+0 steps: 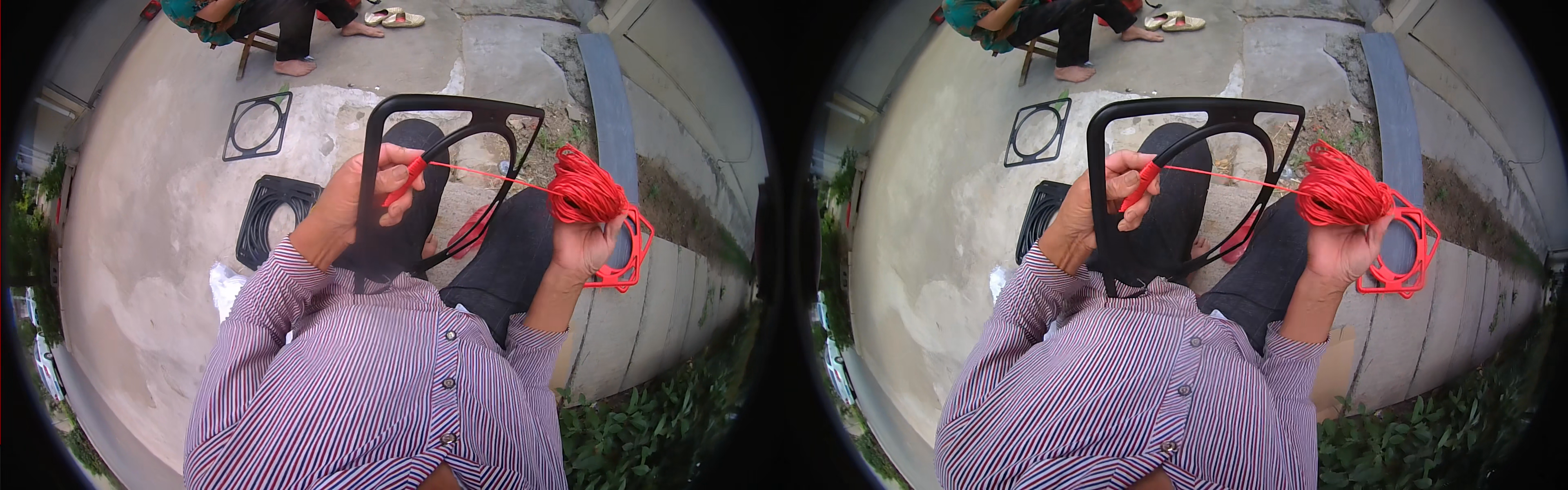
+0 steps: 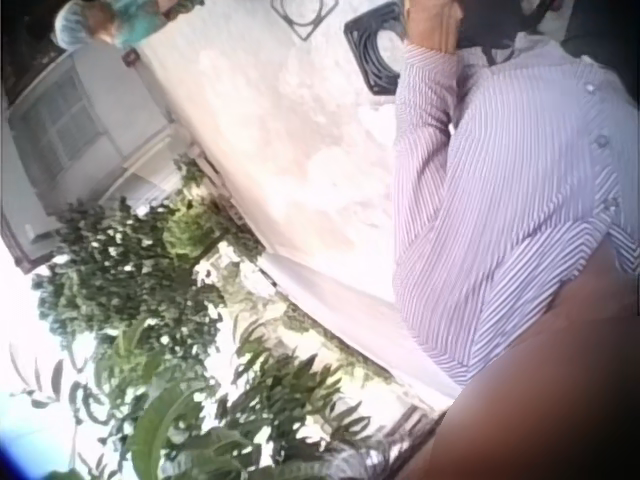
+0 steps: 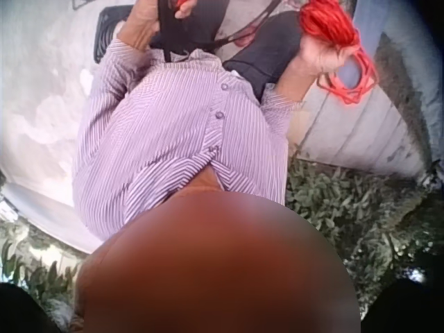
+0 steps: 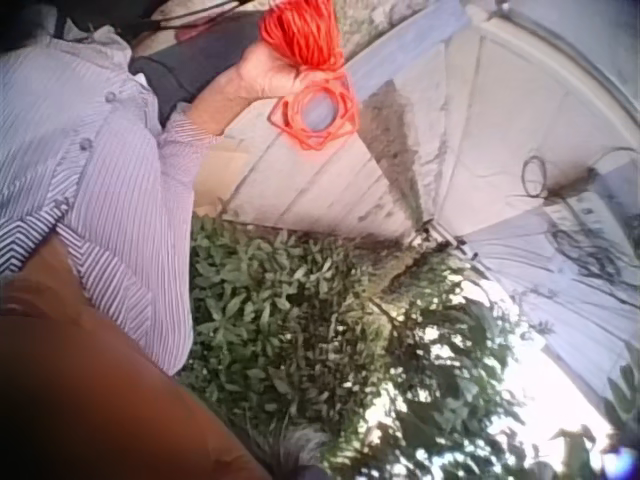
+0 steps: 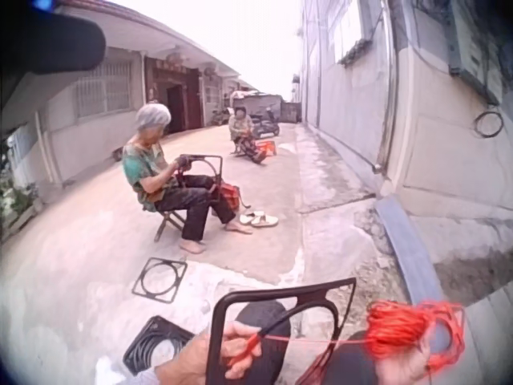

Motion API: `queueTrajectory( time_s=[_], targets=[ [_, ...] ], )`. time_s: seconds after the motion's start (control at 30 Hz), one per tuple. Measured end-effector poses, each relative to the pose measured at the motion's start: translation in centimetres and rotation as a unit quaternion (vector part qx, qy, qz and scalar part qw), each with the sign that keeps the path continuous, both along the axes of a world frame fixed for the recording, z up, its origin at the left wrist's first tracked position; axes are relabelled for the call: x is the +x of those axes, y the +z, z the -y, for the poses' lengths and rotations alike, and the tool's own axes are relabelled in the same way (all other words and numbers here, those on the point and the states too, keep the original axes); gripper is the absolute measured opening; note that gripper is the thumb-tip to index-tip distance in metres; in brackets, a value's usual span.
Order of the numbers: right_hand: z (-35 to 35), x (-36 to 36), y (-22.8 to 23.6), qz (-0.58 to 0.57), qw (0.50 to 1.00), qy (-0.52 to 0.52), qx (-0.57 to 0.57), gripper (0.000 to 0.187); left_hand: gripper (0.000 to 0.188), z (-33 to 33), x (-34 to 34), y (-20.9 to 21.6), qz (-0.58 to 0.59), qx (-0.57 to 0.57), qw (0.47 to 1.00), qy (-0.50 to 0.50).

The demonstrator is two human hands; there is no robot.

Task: The person assembles red yarn bundles onto black plastic frames by hand.

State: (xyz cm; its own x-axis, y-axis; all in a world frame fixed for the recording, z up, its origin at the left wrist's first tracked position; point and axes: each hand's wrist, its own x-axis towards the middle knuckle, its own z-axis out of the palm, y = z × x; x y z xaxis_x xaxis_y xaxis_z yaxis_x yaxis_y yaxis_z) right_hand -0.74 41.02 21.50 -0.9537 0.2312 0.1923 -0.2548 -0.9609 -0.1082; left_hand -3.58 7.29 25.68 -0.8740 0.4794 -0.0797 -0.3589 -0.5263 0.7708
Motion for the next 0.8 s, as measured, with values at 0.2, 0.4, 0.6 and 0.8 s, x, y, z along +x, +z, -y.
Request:
queueTrajectory(
  time_s=[0.2,0.4,0.6,0.8],
  targets=[
    [-1.7,0.9,2.9,0.305,0.922,-0.162,0.172,0.041,0.027,1.9,-0.6,-2.3,0.043,0.046,0.994,0.091],
    [8.5,2.7,4.6,0.080,0.937,0.158,0.301,0.069,0.044,-1.2,-0.3,-0.5,0.097,0.078,0.992,-0.005],
    [13.0,0.5,7.2,0.164,0.706,-0.053,0.687,0.041,0.050,-3.9,1.5,0.8,0.075,0.029,0.996,-0.041],
    [9.7,0.8,3.5,0.019,0.847,0.048,0.529,0.027,0.042,-3.8,1.8,1.4,0.105,0.059,0.992,-0.046]
  ],
)
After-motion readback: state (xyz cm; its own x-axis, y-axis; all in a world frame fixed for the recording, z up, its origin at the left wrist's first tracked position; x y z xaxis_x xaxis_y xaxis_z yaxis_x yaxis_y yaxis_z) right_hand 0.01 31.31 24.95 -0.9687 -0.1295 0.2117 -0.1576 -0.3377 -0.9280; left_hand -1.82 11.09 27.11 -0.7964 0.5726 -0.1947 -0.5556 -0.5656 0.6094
